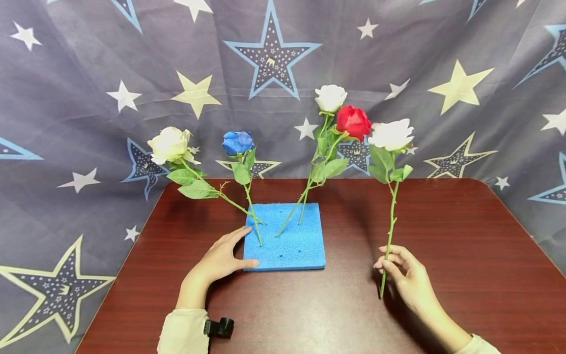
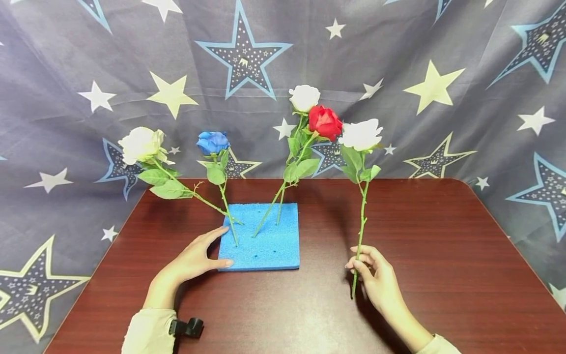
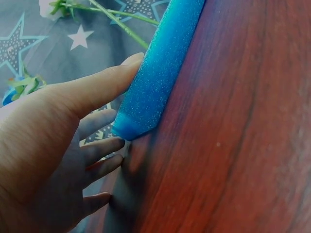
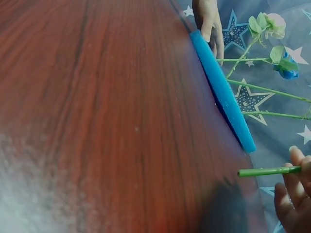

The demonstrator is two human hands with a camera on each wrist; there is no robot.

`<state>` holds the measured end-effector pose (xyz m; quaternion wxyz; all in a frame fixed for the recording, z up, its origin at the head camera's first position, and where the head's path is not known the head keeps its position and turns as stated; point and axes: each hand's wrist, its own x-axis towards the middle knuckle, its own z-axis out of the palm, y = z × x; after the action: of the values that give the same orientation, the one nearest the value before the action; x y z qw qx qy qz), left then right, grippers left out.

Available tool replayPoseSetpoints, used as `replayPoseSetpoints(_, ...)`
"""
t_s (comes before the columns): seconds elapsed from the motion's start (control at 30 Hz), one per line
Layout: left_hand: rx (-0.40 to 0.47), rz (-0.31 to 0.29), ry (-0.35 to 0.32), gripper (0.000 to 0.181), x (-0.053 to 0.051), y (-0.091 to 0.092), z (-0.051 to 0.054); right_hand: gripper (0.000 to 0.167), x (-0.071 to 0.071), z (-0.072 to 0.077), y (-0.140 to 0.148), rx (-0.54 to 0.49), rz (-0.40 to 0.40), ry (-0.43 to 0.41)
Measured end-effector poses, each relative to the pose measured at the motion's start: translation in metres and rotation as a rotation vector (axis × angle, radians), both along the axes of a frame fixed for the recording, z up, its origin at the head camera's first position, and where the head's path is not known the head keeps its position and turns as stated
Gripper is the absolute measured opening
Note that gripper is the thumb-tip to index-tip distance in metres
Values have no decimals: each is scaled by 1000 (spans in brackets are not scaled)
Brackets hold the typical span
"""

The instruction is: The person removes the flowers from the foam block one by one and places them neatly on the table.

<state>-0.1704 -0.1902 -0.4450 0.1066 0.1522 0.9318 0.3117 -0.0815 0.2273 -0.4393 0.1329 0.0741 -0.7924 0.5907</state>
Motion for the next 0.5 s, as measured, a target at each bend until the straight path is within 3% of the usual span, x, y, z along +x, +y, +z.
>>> replayPoseSetpoints(0.23, 2, 5, -8, 93, 1, 0, 1, 23, 2, 3, 0, 169, 39, -82)
replayPoseSetpoints(0.5, 8, 9, -10, 93, 2, 0, 1, 24, -2, 3, -4, 164, 66, -184)
